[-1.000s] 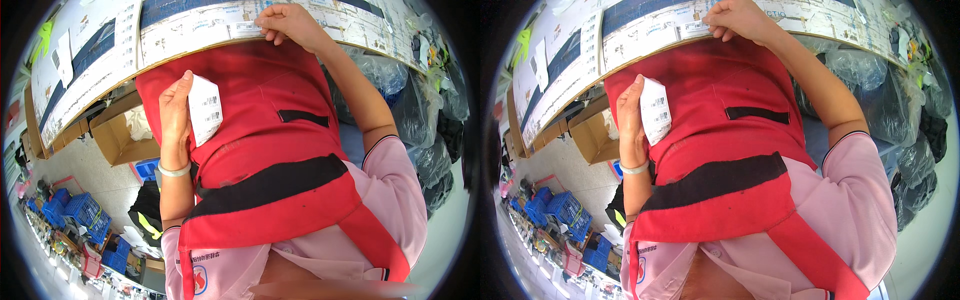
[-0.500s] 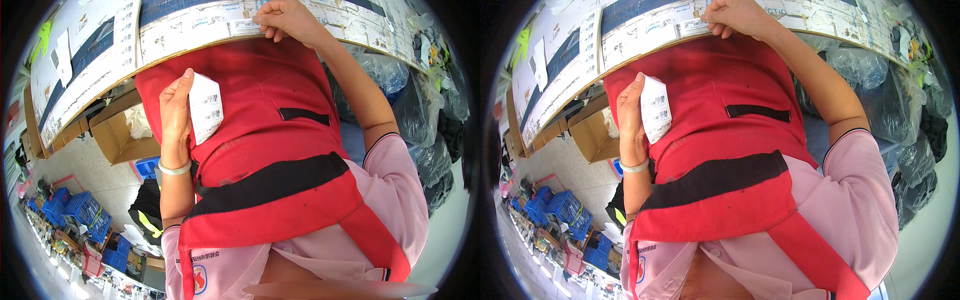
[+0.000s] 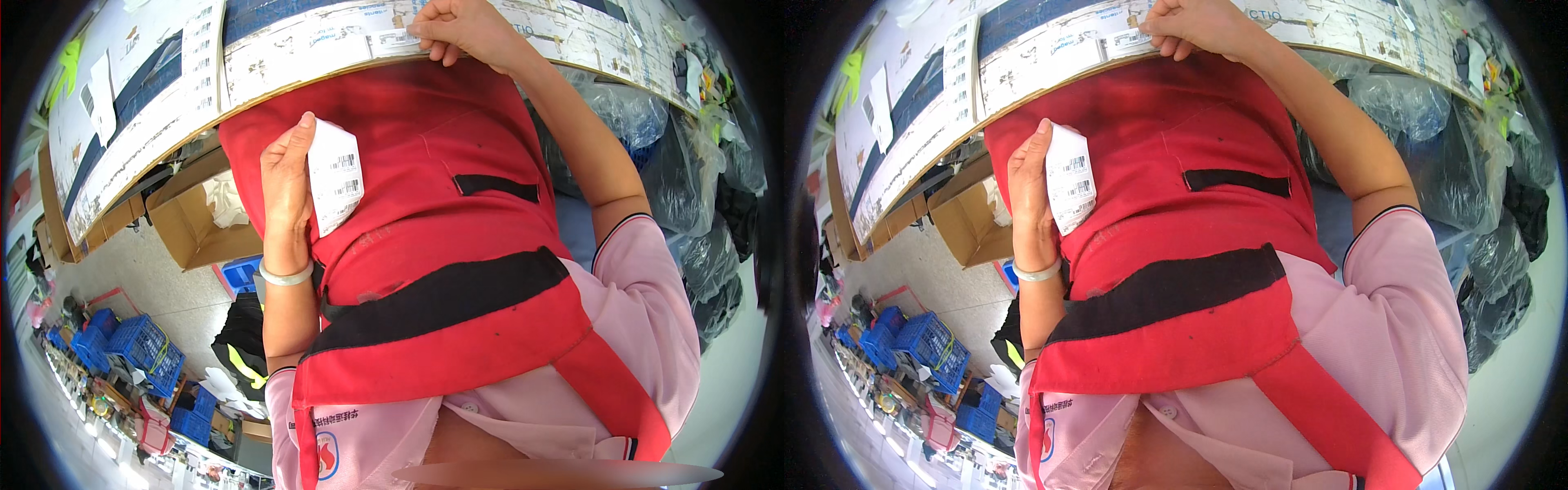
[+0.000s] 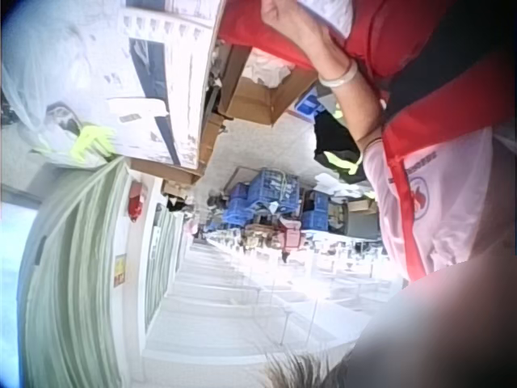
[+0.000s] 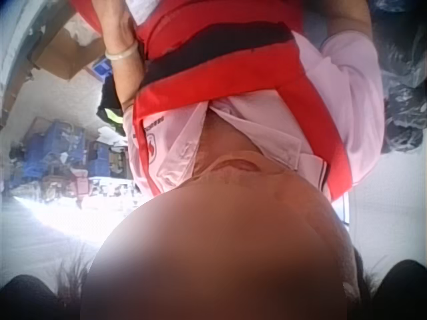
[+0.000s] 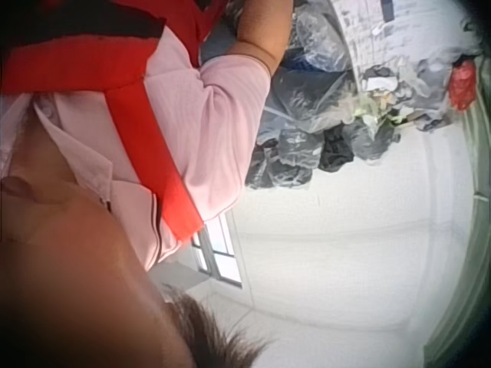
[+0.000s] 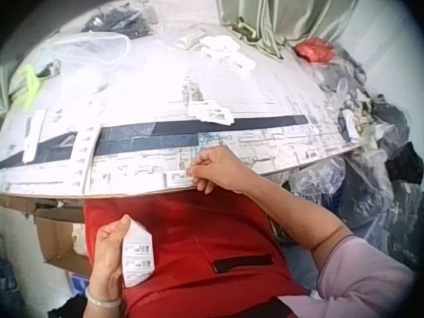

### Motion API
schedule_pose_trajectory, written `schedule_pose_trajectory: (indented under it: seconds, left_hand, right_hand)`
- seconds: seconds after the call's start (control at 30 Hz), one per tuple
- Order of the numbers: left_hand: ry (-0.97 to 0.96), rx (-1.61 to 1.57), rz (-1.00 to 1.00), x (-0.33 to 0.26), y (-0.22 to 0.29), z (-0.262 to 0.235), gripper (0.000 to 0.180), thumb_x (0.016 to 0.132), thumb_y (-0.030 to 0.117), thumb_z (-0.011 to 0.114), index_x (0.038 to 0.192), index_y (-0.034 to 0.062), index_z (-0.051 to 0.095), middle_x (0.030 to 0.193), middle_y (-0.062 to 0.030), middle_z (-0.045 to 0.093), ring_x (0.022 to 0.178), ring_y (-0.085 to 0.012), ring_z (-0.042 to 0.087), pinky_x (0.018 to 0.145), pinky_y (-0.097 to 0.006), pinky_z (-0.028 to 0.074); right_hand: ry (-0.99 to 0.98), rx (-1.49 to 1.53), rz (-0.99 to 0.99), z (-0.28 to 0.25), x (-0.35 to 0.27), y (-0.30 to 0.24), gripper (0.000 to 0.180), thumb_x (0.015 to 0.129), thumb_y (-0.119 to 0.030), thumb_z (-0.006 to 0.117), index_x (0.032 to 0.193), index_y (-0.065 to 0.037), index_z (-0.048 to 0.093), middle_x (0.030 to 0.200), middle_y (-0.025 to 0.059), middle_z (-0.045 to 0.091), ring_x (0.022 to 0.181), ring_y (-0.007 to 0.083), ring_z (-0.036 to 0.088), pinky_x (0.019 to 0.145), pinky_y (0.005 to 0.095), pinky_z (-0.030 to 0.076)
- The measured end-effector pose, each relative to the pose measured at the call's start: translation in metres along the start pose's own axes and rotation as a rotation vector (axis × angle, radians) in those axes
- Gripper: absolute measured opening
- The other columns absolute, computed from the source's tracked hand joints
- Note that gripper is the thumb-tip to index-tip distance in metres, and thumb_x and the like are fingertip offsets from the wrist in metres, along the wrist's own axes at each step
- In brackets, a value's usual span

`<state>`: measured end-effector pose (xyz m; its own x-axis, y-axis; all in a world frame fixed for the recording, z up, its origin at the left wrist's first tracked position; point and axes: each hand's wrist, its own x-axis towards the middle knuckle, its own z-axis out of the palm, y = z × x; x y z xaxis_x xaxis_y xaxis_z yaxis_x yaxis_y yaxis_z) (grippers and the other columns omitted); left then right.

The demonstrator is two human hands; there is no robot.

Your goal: Peeling small white adhesive labels from a backing sheet and applying them to a workbench or container.

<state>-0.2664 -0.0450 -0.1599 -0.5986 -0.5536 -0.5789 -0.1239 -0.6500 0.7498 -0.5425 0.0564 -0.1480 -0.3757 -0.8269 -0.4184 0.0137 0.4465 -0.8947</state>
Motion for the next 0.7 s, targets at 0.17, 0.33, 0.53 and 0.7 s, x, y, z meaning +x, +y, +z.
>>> schedule_pose_trajectory:
  seconds: [0.17,0.33,0.53,0.7]
  left_hand:
    - [0.002,0.004,0.0,0.0,0.0,0.0,0.028,0.093,0.025,0.061,0.085,-0.0004,0.068,0.072,-0.0052,0.067,0.058,-0.0096,0.06,0.053,-0.021,0.047]
    - [0.007,0.045,0.014,0.001,-0.003,-0.001,0.034,0.094,0.031,0.058,0.089,-0.0011,0.068,0.071,-0.0059,0.066,0.055,-0.0098,0.059,0.05,-0.021,0.046]
    - [0.007,0.052,0.008,-0.001,-0.002,0.001,0.034,0.094,0.031,0.057,0.089,-0.0008,0.068,0.07,-0.0054,0.066,0.054,-0.0095,0.059,0.049,-0.021,0.046]
    - [0.002,0.023,0.011,0.001,-0.004,-0.002,0.03,0.094,0.028,0.059,0.088,-0.0005,0.068,0.072,-0.0051,0.066,0.057,-0.0098,0.06,0.051,-0.022,0.046]
  right_hand:
    - [-0.004,0.009,-0.018,0.0,-0.001,0.0,0.018,0.087,-0.013,0.063,0.087,0.005,0.063,0.072,0.0098,0.065,0.056,0.0142,0.062,0.046,0.0242,0.05]
    - [0.005,-0.002,-0.014,0.002,-0.001,-0.001,0.018,0.087,-0.013,0.064,0.086,0.004,0.063,0.071,0.0094,0.065,0.055,0.0138,0.061,0.046,0.024,0.05]
    - [0.067,-0.1,-0.043,0.011,-0.005,-0.006,0.017,0.087,-0.011,0.062,0.083,0.005,0.063,0.07,0.0099,0.064,0.054,0.0146,0.061,0.046,0.0253,0.051]
    - [0.129,-0.325,-0.069,0.019,-0.007,-0.012,0.017,0.088,-0.011,0.059,0.082,0.005,0.062,0.067,0.0093,0.063,0.054,0.0144,0.061,0.047,0.0267,0.051]
